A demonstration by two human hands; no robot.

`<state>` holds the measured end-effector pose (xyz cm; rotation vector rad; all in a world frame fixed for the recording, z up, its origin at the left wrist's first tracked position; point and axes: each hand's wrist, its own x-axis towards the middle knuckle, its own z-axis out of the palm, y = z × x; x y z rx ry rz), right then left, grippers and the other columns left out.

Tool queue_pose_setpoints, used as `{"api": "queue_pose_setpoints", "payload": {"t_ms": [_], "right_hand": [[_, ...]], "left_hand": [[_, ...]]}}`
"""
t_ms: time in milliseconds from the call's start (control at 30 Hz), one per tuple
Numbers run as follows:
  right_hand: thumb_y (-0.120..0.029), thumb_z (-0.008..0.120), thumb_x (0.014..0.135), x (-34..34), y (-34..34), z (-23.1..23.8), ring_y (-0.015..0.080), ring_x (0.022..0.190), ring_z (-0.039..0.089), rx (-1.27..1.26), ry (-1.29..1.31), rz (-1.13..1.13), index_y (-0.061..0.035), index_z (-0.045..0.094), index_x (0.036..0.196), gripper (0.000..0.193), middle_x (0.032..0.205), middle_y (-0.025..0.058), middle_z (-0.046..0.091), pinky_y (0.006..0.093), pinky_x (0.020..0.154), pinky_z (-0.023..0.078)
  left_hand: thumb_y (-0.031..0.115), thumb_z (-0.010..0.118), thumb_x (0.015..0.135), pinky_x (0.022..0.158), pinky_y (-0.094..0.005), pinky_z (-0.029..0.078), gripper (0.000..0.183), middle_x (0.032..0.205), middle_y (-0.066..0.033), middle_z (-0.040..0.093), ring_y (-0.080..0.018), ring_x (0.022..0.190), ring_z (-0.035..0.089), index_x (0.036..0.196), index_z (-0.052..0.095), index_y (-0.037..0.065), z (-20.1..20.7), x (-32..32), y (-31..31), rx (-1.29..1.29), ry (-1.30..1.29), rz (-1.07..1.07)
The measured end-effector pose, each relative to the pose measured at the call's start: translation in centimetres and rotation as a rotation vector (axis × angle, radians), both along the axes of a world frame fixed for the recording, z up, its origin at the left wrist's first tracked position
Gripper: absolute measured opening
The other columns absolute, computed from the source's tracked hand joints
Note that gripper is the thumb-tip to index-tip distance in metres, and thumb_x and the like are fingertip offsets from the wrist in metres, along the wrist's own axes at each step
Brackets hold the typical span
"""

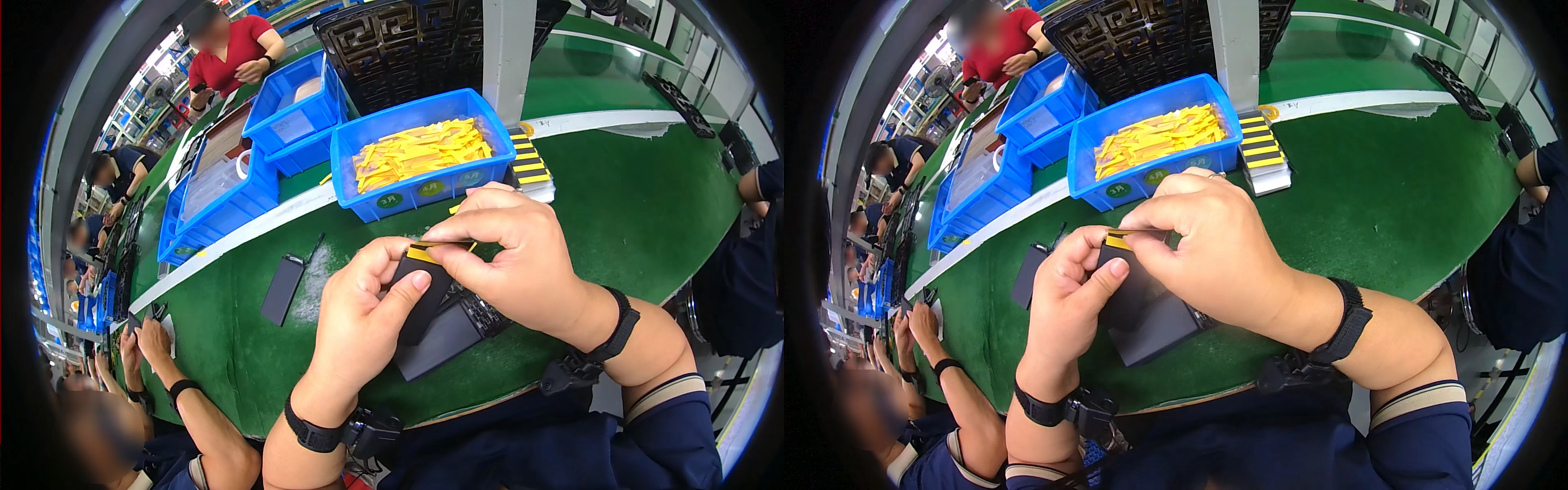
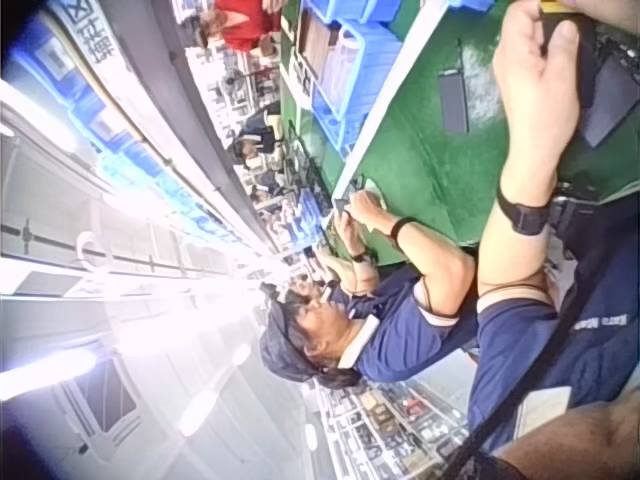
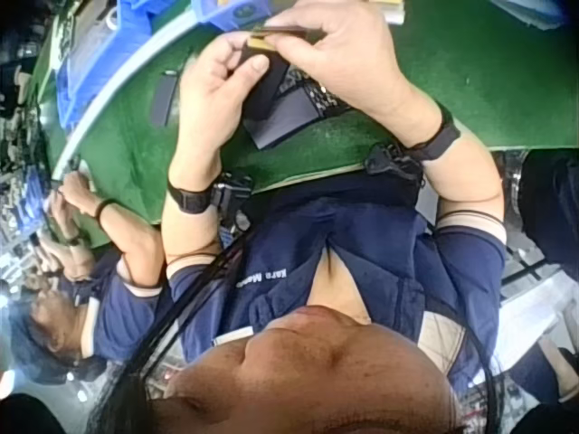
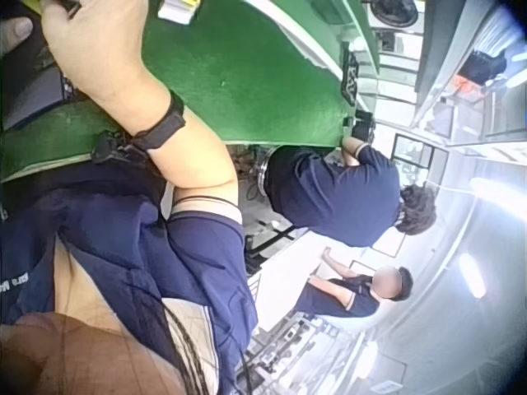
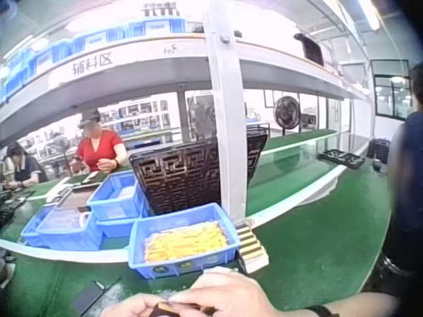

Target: Sticking black and yellow striped adhesive labels onto small black rectangular electronic modules.

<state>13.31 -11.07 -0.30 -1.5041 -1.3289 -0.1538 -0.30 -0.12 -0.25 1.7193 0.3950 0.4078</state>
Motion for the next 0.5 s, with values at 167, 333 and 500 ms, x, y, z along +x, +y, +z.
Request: {"api": "queue_pose_setpoints", "payload": {"t_ms": [167,333,500], "right_hand": [[-0.008,0.067,0.065,-0.52,0.01,0.09,0.0259,0.071,0.054,-0.063,-0.032,-0.04,-0.0023,0.064,0.07,0.008,0.072,0.0088,0.058,0.0347,0.065,0.043],[-0.008,0.068,0.063,-0.04,0.12,-0.12,0.0274,0.082,0.053,-0.034,-0.094,-0.048,-0.0026,0.062,0.068,0.009,0.084,0.0091,0.057,0.0359,0.07,0.043],[-0.003,0.071,0.06,0.1,-0.25,0.77,0.0264,0.098,0.054,-0.029,-0.353,-0.101,-0.0054,0.062,0.076,0.018,0.097,0.0071,0.058,0.0411,0.086,0.044]], "left_hand": [[0.008,0.059,0.085,0.065,-0.0215,0.044,0.021,0.081,-0.0049,0.066,-0.0059,0.072,0.057,0.104,0.055,0.0,-0.44,-0.23,-0.27,0.105,-0.072,0.017],[0.005,0.058,0.086,0.067,-0.0208,0.044,0.02,0.084,-0.0051,0.065,-0.0057,0.075,0.057,0.104,0.054,-0.001,-0.36,0.09,-0.22,0.009,-0.164,0.07],[0.002,0.057,0.086,0.066,-0.0186,0.043,0.018,0.083,-0.0025,0.064,-0.0036,0.075,0.054,0.103,0.054,-0.002,-0.01,0.07,-0.12,-0.082,-0.133,0.108]]}}
